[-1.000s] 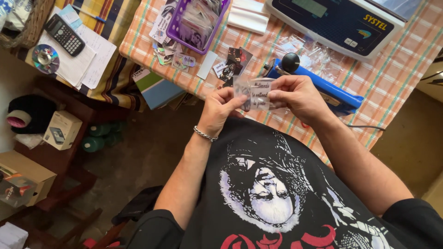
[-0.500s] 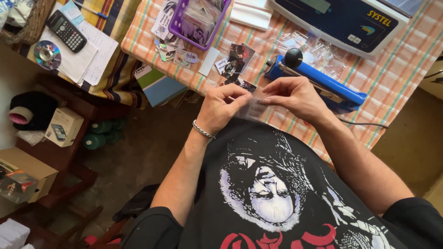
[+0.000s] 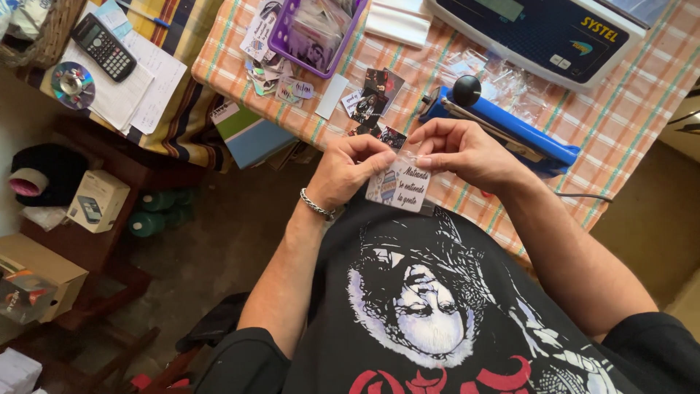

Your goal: Packaging small printed stickers into plastic bags and sealing them with a heat sealer

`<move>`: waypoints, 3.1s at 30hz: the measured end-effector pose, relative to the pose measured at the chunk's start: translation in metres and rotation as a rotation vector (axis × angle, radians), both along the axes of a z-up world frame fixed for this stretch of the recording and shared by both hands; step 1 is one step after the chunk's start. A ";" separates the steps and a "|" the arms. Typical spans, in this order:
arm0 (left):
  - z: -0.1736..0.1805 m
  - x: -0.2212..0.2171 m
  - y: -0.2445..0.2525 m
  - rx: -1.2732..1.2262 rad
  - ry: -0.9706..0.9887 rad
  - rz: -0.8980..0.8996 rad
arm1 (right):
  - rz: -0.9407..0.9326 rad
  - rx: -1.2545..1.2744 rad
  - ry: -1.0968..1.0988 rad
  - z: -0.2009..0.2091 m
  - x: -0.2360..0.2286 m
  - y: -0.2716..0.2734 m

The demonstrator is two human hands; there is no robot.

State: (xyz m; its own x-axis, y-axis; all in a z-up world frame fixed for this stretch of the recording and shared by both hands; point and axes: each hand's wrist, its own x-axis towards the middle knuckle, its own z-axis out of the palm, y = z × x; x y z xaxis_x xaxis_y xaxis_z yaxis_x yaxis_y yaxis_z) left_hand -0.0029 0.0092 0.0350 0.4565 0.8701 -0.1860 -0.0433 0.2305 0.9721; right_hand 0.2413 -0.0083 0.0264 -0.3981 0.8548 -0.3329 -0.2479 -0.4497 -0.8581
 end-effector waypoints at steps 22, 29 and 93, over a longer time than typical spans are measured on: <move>-0.008 -0.023 0.002 -0.051 -0.002 -0.057 | -0.019 -0.089 -0.097 -0.011 -0.010 0.001; -0.018 -0.045 0.003 -0.183 0.034 -0.206 | 0.021 -0.057 -0.132 0.004 -0.026 0.006; -0.189 0.240 -0.091 -0.569 -0.478 0.936 | 0.563 0.409 -1.164 0.014 0.064 0.111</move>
State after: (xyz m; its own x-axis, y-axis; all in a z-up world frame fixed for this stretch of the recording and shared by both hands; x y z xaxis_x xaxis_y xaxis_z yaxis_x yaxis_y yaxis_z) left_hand 0.2371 -0.0814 -0.1536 -0.1826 0.7498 -0.6359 -0.7535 0.3088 0.5805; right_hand 0.3051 0.1029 0.0401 -0.3879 0.7887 -0.4770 0.8383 0.0867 -0.5383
